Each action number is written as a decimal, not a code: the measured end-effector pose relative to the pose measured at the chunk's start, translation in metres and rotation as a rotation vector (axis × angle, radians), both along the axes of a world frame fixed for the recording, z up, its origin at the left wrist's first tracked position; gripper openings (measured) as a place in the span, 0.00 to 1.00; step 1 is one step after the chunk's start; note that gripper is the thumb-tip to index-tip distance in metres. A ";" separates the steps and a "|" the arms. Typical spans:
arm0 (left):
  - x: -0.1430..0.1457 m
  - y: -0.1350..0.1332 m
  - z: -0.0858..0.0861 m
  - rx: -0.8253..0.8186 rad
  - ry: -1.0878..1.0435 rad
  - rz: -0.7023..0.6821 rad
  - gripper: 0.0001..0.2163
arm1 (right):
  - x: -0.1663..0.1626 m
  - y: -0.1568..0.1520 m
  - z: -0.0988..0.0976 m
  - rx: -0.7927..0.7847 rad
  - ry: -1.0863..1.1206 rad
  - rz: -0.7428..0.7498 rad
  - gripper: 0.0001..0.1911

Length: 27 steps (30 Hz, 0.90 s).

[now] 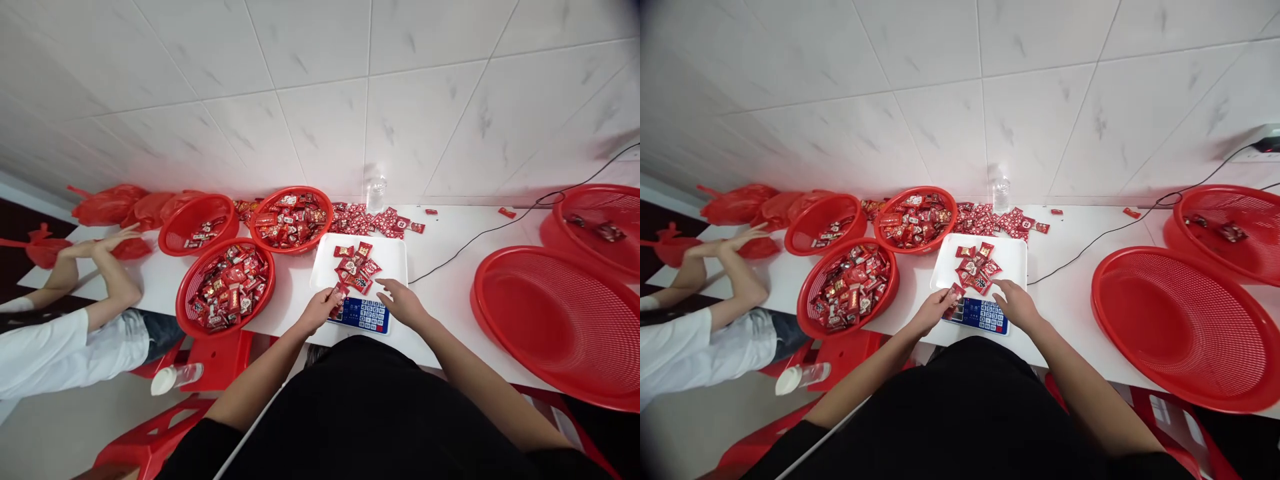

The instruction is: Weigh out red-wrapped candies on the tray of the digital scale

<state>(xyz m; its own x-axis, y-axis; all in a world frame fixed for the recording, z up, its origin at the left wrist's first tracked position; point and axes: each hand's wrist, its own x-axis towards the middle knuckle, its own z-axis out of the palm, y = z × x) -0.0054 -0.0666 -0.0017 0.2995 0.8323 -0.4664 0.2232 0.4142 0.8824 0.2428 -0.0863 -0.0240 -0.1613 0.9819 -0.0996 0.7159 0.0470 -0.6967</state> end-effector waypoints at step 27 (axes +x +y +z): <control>-0.055 -0.072 -0.014 -0.007 0.145 0.292 0.19 | -0.047 0.071 -0.046 0.405 -0.348 0.277 0.26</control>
<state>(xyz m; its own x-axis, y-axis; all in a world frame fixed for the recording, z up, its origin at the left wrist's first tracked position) -0.0600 -0.1382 -0.0160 -0.0216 0.8697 -0.4930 0.2169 0.4855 0.8469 0.1957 -0.0156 -0.0695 -0.4418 0.8787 0.1808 0.8218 0.4772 -0.3114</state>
